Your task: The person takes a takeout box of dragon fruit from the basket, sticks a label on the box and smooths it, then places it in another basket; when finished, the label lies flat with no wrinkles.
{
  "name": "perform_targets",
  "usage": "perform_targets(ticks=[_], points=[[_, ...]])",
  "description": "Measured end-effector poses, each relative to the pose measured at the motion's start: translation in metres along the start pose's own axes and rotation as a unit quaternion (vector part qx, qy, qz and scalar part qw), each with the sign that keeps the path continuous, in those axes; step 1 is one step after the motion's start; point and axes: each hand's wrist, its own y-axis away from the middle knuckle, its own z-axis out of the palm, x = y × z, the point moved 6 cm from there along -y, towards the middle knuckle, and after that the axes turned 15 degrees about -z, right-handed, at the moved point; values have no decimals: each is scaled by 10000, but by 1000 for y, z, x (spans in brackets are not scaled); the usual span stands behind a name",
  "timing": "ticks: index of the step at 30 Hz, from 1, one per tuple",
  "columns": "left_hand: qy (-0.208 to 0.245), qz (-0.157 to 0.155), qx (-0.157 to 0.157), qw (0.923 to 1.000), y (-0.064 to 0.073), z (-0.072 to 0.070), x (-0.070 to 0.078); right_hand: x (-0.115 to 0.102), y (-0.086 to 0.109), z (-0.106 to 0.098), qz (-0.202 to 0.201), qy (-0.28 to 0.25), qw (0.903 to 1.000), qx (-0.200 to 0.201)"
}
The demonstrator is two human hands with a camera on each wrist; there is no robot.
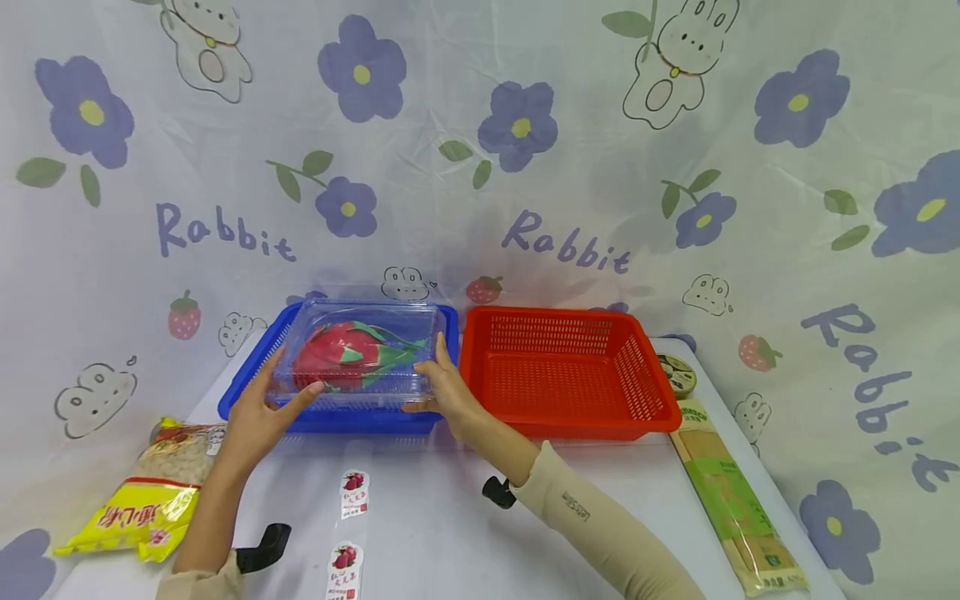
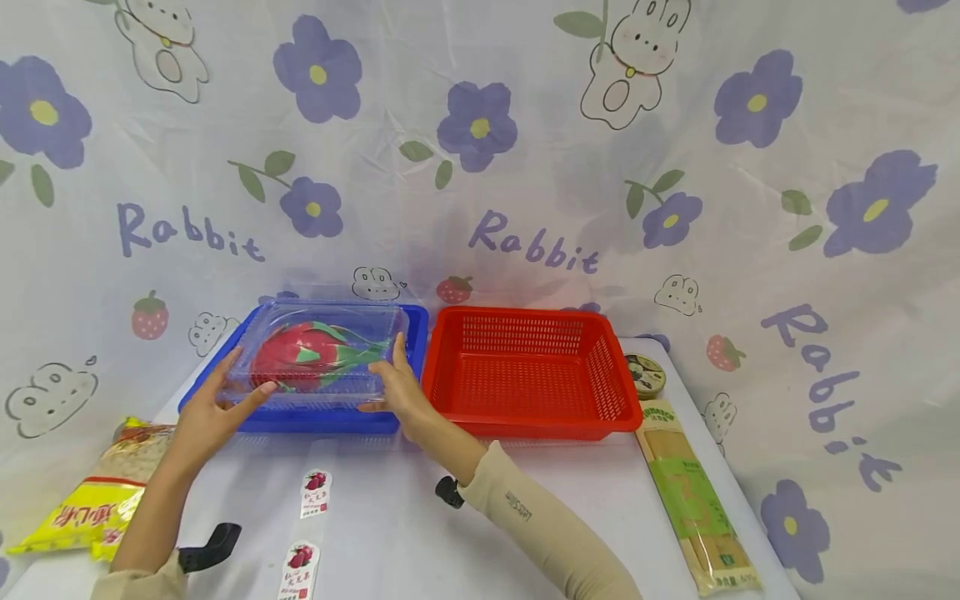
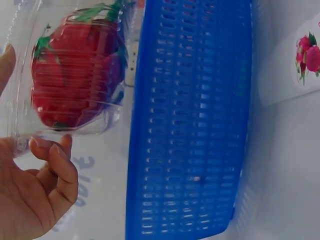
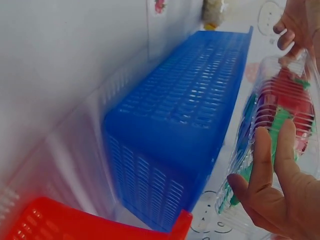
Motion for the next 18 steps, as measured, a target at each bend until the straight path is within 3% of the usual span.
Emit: perform_targets(ticks=[10,18], points=[[-60,60,126,9999,14,2,14,-9,13,-8,-61,-157,9999,-32],[-201,147,156,9996,18,8,21,-12,22,-18,-61,93,9999,-97]])
